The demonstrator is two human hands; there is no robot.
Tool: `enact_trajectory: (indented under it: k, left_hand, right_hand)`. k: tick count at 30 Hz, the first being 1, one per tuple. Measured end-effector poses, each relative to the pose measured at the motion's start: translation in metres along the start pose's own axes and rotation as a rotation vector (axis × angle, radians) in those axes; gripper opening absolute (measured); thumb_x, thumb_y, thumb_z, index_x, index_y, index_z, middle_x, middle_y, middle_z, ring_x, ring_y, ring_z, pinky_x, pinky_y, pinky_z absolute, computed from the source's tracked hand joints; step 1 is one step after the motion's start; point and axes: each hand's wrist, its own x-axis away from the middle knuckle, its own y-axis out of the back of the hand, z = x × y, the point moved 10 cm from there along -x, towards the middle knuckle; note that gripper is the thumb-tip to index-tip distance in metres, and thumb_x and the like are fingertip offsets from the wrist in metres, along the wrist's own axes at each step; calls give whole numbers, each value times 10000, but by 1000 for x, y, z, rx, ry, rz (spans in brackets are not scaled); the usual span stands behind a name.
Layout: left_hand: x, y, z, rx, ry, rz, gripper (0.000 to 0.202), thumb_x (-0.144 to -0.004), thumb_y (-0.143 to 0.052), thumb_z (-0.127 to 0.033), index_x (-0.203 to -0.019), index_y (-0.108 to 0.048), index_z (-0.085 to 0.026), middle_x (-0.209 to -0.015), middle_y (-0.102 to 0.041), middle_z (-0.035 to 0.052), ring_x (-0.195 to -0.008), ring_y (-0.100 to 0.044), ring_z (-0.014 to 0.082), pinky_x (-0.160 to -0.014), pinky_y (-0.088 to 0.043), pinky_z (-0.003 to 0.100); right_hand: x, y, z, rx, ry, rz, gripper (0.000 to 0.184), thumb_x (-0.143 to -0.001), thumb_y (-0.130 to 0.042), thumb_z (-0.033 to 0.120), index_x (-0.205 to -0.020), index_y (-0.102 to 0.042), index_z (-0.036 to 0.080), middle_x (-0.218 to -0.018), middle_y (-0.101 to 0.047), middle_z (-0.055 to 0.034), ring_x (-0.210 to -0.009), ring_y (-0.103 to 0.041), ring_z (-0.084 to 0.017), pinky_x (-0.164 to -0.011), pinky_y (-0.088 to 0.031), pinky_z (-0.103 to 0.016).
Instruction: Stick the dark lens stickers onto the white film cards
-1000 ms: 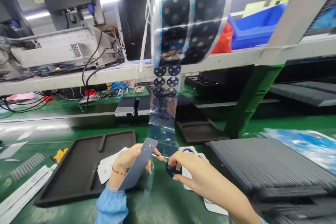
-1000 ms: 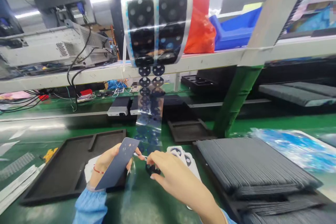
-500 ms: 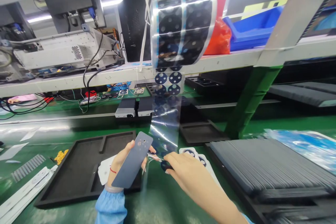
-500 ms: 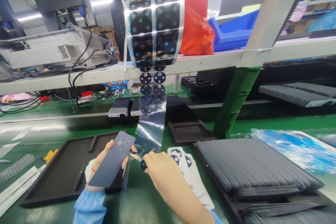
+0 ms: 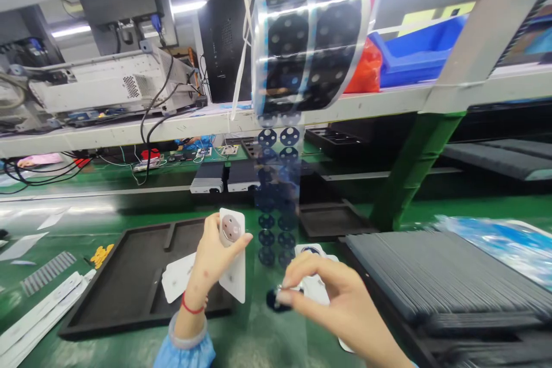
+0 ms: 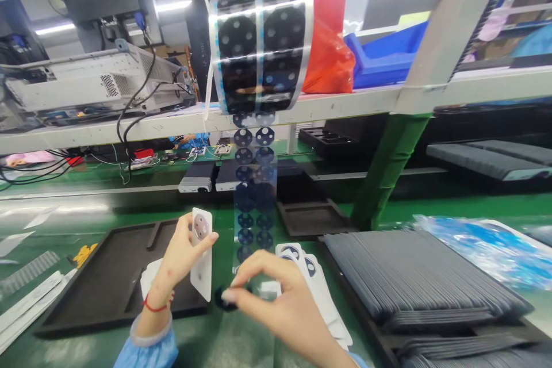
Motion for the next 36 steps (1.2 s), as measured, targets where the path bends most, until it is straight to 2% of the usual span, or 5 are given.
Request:
enact_trajectory:
  k: [3,9,15,21,36]
  left_hand:
    - [19,-19,-20,-56,-6,-43,567,-699,-827,-516,-958,-400,-249,-940,-639,36,-888,-657,275,-759,-476,364]
    - [37,-62,-33,235,-51,153,476,-800,-781,-402,-1008,-384,-241,-1082,-630,68,-1009,-661,252,-817,-503,341]
    - [47,-70,-42,321,-178,294,376,-980,-578,-391,-1262,-395,-223,-1364,-540,139,-1147,-644,277,-976,-498,434]
    - [59,-69,-53,274,-332,269,455,-990,-516,-269,-1403,-340,-194,-1427,-542,178,-1318,-569,313,-1130,-404,493]
    - [67,-72,-57,271,-347,293,495,-995,-471,-237,-1443,-268,-180,-1476,-517,206,-1374,-543,325,-1125,-426,496]
  right_hand:
    - [-5,25,-35,-231,-165,-335,243,-717,-912,378,-711,-717,233,-699,-709,15,-653,-651,-143,-622,-526,-230]
    - [-11,13,-61,-339,-299,-344,344,-675,-931,456,-661,-712,192,-705,-736,-42,-654,-681,-178,-659,-573,-289]
    - [-9,26,-63,-177,-239,-421,367,-702,-904,470,-638,-667,198,-670,-671,-6,-619,-609,-158,-609,-510,-286]
    - [-6,27,-62,-132,-228,-441,351,-718,-891,444,-627,-654,202,-645,-624,12,-612,-541,-146,-617,-482,-293]
    - [-3,29,-61,-135,-212,-486,386,-723,-884,454,-609,-615,202,-628,-592,19,-586,-515,-136,-562,-439,-276]
